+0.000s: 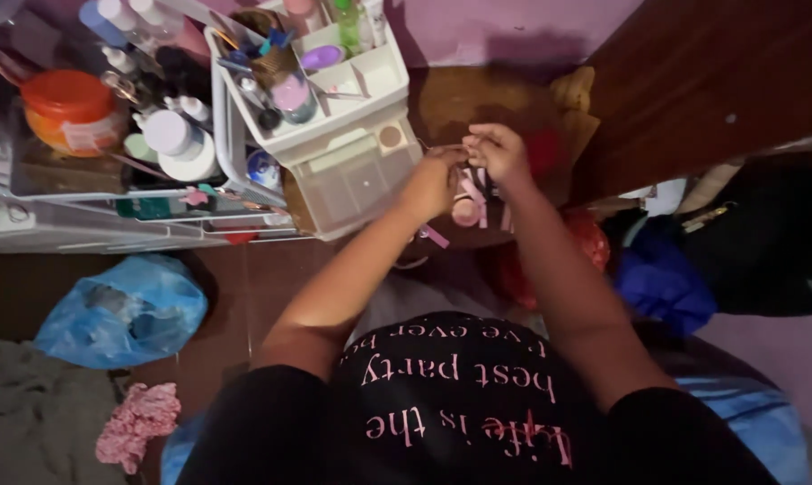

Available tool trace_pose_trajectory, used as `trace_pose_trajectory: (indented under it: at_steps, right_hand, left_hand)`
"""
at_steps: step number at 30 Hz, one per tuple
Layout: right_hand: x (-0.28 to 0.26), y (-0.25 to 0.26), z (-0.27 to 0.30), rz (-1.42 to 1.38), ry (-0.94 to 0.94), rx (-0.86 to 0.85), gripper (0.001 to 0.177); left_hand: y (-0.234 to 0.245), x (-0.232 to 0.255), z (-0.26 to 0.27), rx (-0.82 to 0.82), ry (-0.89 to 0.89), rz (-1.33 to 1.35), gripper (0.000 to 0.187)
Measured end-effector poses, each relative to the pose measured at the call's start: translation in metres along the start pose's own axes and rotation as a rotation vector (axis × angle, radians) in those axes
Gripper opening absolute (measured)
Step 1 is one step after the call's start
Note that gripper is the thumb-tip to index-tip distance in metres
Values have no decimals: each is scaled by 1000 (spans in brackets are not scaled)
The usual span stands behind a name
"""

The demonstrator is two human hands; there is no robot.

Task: Removing makeup products from an organizer drawer, wiping the drawer with a cloth, and putting the items back in an organized fashion.

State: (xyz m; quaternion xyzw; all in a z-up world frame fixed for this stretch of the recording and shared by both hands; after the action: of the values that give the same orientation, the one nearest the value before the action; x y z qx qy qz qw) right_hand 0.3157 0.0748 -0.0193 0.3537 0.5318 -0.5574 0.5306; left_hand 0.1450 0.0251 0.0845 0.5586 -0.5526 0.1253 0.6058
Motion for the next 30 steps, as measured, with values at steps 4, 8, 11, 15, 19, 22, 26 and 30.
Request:
trace_pose_trajectory:
  at_steps: [4, 8, 11, 15, 19, 22, 26, 30]
  right_hand:
    - [51, 48, 4, 113, 48, -45, 28]
    - [112, 82, 15, 278, 15, -54, 43]
    - [109, 58, 35, 459, 161, -25, 26]
    - [84, 34, 43, 919, 360, -97, 13]
    - [82, 21, 46, 1068, 307, -235, 18]
    - [76, 18, 42, 1152, 343, -239, 24]
    - [78, 19, 39, 1178, 206, -248, 27]
    - [91, 22, 29, 1187, 204, -286, 28]
  left_hand:
    - [-67, -34, -10, -63, 255, -126, 48]
    - [-131, -93, -8, -136, 372, -146, 40]
    - [-138, -92, -6, -364, 559, -414, 57]
    - [-155, -143, 5, -396, 805, -486, 73]
    - [-135, -112, 1, -373, 894, -399, 93]
    - [-151, -179, -1, -137, 851, -310, 89]
    - [-93, -46, -13, -478, 1094, -275, 117]
    - [-90, -53, -17, -269, 1170, -168, 87]
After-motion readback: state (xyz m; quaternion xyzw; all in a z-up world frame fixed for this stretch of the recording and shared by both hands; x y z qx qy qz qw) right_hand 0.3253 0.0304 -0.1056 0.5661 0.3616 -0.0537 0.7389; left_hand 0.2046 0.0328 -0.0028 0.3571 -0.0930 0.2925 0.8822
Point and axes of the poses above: each hand's wrist, its own z-axis away from the middle knuckle, its own y-axis out of the back of the hand, x = y × z, the point moved 6 cm from there along -z, towards the middle knuckle, and after that the axes turned 9 degrees about -x, right-handed, at the moved point
